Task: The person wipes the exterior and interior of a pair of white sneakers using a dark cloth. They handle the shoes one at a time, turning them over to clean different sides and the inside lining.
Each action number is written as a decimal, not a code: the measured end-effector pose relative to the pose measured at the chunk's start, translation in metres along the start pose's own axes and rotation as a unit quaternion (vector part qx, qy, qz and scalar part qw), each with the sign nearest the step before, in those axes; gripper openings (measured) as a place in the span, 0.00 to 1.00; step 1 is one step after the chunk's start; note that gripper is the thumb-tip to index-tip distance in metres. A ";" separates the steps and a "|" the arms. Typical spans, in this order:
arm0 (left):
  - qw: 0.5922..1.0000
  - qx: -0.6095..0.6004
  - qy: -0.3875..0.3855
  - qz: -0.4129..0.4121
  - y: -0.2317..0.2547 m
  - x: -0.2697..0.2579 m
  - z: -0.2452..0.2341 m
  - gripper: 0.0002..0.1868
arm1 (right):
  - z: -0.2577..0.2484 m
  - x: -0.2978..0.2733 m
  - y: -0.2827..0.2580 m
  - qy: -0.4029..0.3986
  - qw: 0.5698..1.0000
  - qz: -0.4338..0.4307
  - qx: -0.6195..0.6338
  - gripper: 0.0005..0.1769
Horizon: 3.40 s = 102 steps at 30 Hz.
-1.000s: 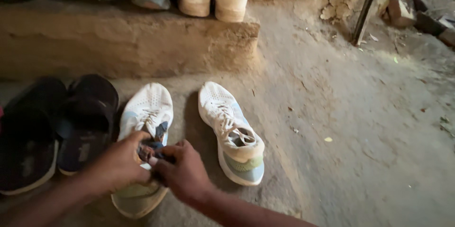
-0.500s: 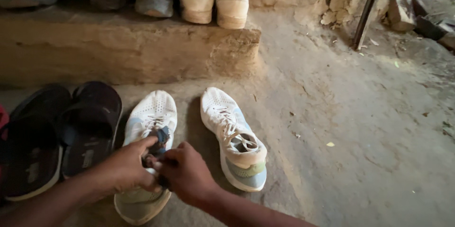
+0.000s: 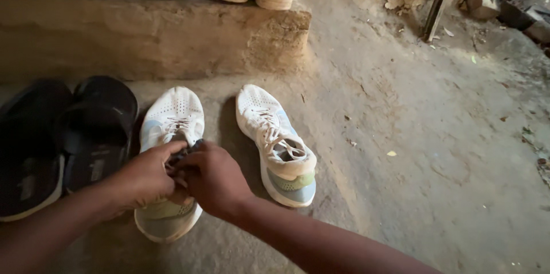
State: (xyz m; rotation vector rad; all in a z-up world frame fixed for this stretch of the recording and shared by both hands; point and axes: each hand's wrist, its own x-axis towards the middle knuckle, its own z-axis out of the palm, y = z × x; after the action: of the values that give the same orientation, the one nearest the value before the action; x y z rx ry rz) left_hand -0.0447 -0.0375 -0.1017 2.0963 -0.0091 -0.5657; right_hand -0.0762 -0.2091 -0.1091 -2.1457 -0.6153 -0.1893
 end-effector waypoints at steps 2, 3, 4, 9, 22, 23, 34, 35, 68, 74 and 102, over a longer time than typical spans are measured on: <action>1.000 -0.021 -0.017 0.011 -0.002 0.004 0.003 0.53 | -0.001 -0.002 0.000 -0.025 0.997 0.041 0.059 0.12; 0.999 -0.033 -0.027 0.026 -0.003 0.006 0.004 0.57 | -0.001 -0.002 0.000 -0.038 0.993 0.061 0.090 0.14; 0.997 -0.046 -0.037 0.042 -0.004 0.008 0.005 0.61 | -0.001 -0.001 0.000 -0.042 0.992 0.057 0.107 0.15; 0.998 0.047 0.011 0.036 -0.001 0.009 -0.001 0.48 | -0.013 0.020 0.002 -0.026 0.984 -0.054 -0.167 0.19; 0.998 -0.005 0.006 0.066 -0.015 0.016 0.005 0.53 | -0.011 -0.001 0.008 -0.068 0.958 0.215 0.175 0.09; 0.999 -0.001 0.004 0.046 -0.014 0.016 0.004 0.51 | -0.012 0.002 0.009 -0.046 0.983 0.127 0.121 0.10; 0.976 -0.002 0.190 0.110 0.001 -0.003 0.000 0.23 | -0.017 0.044 -0.007 0.114 0.989 -0.088 -0.023 0.10; 0.955 0.002 0.247 0.164 0.003 -0.009 -0.007 0.26 | -0.016 0.050 -0.010 0.116 0.991 -0.066 0.015 0.10; 0.839 0.185 0.468 0.206 -0.059 0.084 -0.029 0.11 | 0.044 0.036 -0.026 -0.110 0.979 0.148 -0.087 0.23; 0.895 0.101 0.410 0.147 -0.078 0.017 -0.016 0.13 | 0.043 0.034 -0.023 -0.139 0.976 0.143 -0.082 0.29; 0.857 0.198 0.442 0.177 -0.096 0.065 -0.043 0.15 | 0.040 0.043 -0.027 -0.150 0.972 0.177 -0.046 0.29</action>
State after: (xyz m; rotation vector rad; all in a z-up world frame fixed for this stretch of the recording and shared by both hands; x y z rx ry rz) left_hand 0.0104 0.0363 -0.1844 2.4893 0.0170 0.7079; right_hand -0.0558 -0.1490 -0.0998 -2.3526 -0.3857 0.3129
